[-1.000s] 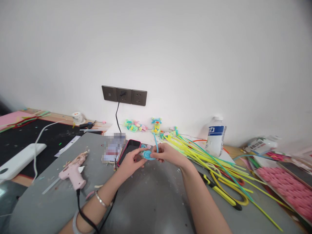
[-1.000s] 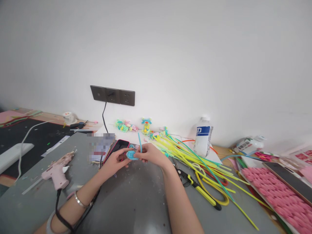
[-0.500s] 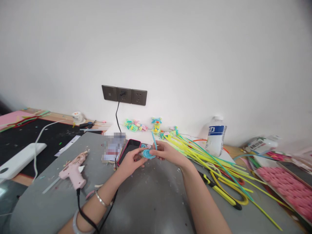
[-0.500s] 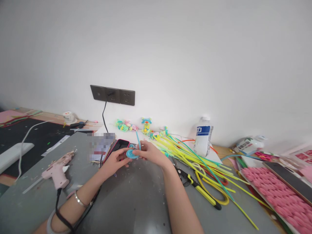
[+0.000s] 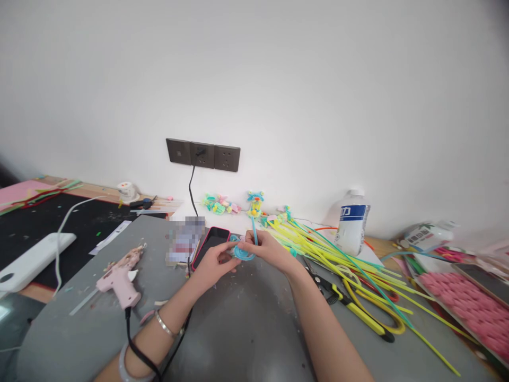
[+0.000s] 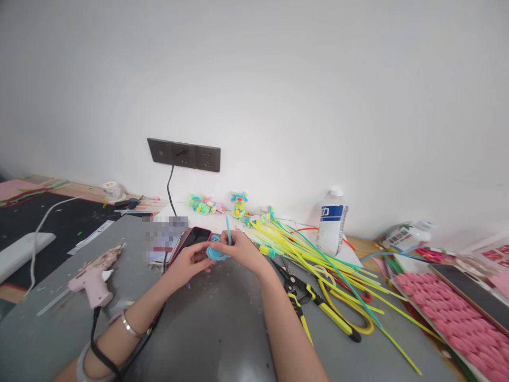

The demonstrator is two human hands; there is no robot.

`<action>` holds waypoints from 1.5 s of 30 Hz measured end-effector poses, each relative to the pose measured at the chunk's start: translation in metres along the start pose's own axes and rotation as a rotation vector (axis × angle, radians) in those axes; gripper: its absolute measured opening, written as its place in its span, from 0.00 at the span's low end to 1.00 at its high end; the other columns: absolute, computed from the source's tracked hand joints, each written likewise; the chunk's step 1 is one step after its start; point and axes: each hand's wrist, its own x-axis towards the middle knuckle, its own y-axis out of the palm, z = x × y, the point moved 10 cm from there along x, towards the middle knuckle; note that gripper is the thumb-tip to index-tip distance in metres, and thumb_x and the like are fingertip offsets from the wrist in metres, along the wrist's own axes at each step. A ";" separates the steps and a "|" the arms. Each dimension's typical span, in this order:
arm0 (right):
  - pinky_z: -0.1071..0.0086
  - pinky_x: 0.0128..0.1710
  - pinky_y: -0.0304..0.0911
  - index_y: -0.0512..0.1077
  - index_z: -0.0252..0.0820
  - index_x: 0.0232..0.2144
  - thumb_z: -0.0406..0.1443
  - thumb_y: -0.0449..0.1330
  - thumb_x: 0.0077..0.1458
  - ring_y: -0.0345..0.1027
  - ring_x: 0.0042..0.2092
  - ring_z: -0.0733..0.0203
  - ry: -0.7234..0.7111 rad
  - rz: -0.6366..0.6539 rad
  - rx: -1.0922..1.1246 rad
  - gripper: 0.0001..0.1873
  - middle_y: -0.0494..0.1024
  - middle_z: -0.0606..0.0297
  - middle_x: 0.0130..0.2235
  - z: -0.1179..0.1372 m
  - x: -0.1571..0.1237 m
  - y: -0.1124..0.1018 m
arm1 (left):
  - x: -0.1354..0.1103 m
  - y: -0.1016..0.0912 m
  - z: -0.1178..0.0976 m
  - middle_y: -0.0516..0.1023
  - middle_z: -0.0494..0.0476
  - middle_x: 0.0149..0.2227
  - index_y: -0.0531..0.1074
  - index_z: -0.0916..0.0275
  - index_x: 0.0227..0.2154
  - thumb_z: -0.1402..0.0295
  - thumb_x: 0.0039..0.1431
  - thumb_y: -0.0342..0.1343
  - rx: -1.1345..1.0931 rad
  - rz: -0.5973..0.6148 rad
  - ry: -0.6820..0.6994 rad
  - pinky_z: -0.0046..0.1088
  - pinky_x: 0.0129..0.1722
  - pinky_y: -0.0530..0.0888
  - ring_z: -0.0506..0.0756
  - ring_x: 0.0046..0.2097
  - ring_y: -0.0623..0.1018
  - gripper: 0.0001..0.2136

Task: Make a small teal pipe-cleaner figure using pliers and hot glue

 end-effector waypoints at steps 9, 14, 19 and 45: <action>0.71 0.26 0.45 0.56 0.43 0.21 0.52 0.65 0.50 0.47 0.26 0.68 -0.011 0.011 0.034 0.26 0.54 0.76 0.22 0.003 0.000 0.002 | -0.002 0.005 0.001 0.81 0.62 0.39 0.75 0.67 0.48 0.60 0.52 0.64 -0.079 0.044 -0.034 0.29 0.32 0.77 0.58 0.39 0.80 0.22; 0.72 0.25 0.50 0.60 0.43 0.24 0.56 0.62 0.51 0.52 0.26 0.67 0.027 -0.002 0.079 0.26 0.59 0.74 0.23 -0.001 0.000 -0.001 | -0.001 0.004 0.001 0.80 0.60 0.39 0.74 0.65 0.48 0.58 0.54 0.64 -0.096 0.047 -0.023 0.27 0.29 0.75 0.57 0.38 0.79 0.22; 0.73 0.22 0.47 0.64 0.43 0.28 0.59 0.59 0.52 0.47 0.22 0.69 0.087 -0.062 0.221 0.25 0.55 0.76 0.22 -0.013 0.001 -0.014 | 0.000 0.003 -0.001 0.79 0.58 0.36 0.74 0.64 0.46 0.55 0.54 0.63 -0.095 0.035 -0.011 0.26 0.26 0.74 0.55 0.35 0.77 0.21; 0.74 0.18 0.39 0.64 0.44 0.32 0.56 0.60 0.50 0.46 0.17 0.71 0.112 -0.257 0.114 0.23 0.56 0.79 0.18 -0.028 -0.006 -0.059 | -0.002 -0.035 -0.020 0.79 0.59 0.43 0.73 0.61 0.45 0.61 0.49 0.68 -0.127 -0.213 0.135 0.31 0.45 0.73 0.57 0.46 0.77 0.21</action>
